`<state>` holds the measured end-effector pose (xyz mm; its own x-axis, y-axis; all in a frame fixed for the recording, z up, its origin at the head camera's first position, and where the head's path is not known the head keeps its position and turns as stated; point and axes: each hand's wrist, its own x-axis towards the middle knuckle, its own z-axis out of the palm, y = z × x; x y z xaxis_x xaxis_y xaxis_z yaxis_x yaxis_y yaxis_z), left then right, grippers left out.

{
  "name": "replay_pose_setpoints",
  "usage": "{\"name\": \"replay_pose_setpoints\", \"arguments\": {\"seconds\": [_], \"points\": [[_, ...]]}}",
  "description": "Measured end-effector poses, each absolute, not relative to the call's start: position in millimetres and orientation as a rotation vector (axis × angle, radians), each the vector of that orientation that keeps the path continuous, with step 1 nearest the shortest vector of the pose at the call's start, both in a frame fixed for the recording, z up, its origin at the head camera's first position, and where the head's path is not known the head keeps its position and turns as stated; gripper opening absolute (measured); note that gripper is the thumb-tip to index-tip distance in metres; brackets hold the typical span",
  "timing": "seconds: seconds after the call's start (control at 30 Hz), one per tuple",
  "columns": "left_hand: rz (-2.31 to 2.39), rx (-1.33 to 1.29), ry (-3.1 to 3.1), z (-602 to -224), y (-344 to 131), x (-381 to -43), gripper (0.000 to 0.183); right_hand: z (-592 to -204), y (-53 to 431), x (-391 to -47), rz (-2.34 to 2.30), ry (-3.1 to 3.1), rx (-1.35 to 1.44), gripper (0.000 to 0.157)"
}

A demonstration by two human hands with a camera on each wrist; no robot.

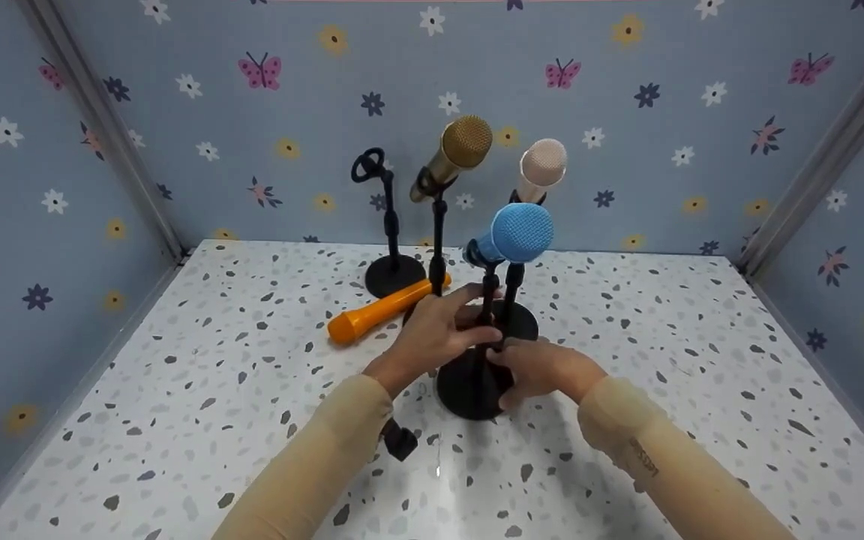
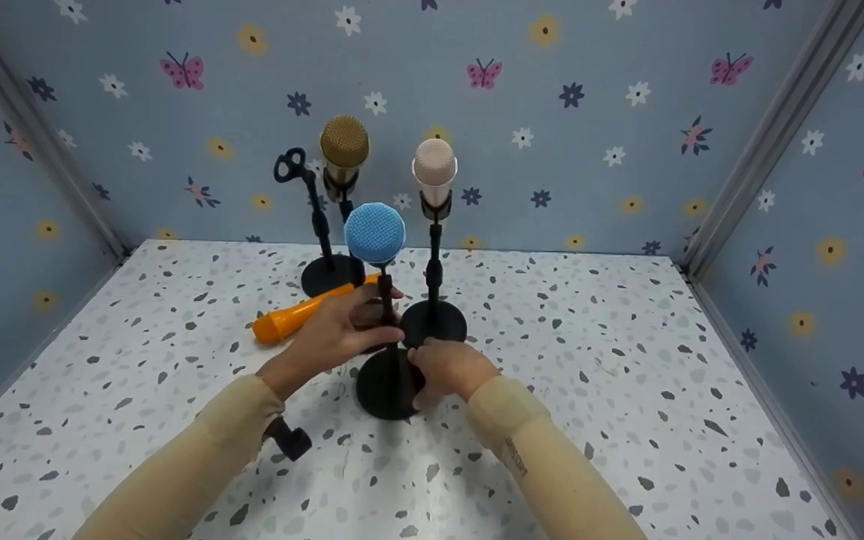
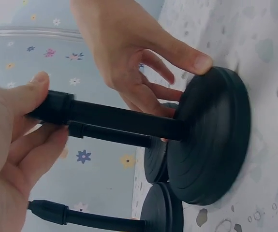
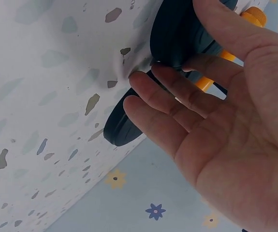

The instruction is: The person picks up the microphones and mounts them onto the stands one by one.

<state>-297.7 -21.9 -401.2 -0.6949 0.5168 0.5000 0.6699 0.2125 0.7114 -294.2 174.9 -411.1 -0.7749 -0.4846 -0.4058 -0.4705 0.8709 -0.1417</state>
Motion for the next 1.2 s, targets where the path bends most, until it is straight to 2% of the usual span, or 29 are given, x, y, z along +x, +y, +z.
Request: {"name": "replay_pose_setpoints", "arguments": {"seconds": [0.13, 0.3, 0.43, 0.73, 1.03, 1.2], "points": [[-1.403, -1.056, -2.377, -402, -19, -296, 0.047, -411, 175, -293, -0.056, 2.613, -0.690, 0.082], [-1.616, -1.149, -2.366, -405, -20, -291, 0.042, -412, 176, -293, -0.053, 2.615, -0.708, 0.082], [-1.771, -1.197, -2.322, -405, -21, -289, 0.047, -413, 176, -293, -0.079, 2.606, -0.691, 0.082], [-1.633, -1.075, -2.371, -406, -19, -289, 0.048, -413, 177, -293, -0.074, 2.612, -0.686, 0.081], [-1.518, -1.064, -2.453, -409, -24, -286, 0.065, -416, 176, -295, -0.082, 2.618, -0.707, 0.077], [-1.576, -1.155, -2.399, -408, -24, -287, 0.059, -414, 177, -294, -0.091, 2.609, -0.639, 0.079]]}}
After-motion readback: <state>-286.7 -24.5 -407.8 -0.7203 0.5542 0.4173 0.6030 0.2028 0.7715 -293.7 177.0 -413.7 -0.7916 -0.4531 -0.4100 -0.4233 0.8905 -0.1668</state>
